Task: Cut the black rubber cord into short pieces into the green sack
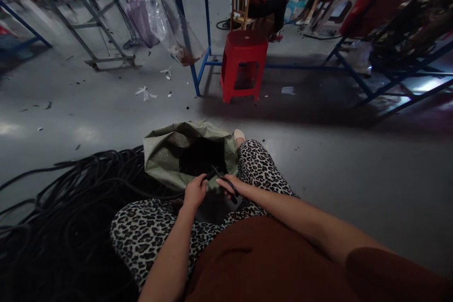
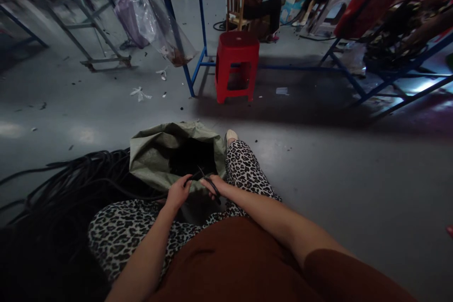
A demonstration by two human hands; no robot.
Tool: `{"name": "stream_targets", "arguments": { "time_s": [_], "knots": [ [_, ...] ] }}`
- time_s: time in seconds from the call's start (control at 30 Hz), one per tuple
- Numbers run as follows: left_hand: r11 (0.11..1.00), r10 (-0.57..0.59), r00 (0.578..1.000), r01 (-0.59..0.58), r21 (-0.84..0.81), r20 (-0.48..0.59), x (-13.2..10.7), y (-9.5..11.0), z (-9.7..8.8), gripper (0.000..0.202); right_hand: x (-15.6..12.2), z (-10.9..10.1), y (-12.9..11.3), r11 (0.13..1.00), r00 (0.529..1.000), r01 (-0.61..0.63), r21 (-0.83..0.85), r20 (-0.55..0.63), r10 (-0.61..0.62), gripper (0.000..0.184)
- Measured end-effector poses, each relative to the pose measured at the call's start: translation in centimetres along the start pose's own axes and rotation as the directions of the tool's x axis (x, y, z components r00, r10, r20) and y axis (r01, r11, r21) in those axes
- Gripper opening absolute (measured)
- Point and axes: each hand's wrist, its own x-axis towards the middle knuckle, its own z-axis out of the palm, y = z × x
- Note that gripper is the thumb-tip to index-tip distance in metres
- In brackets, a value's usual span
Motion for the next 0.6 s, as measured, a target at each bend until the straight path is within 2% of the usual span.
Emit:
{"name": "stream_targets", "arguments": {
  "time_s": [0.33,0.6],
  "knots": [
    [0.999,0.026,1.0,-0.026,0.038,0.008,-0.14,-0.53,-0.12,0.034,-0.58,0.03,-0.95,0.995,0.995,-0.031,-0.091,-0.098,0.022,0.021],
    [0.998,-0.024,1.0,0.022,0.06,0.021,-0.18,-0.45,-0.77,0.033,-0.2,0.06,-0.51,0.983,0.99,-0.042,-0.179,-0.142,0.017,0.021]
  ]
}}
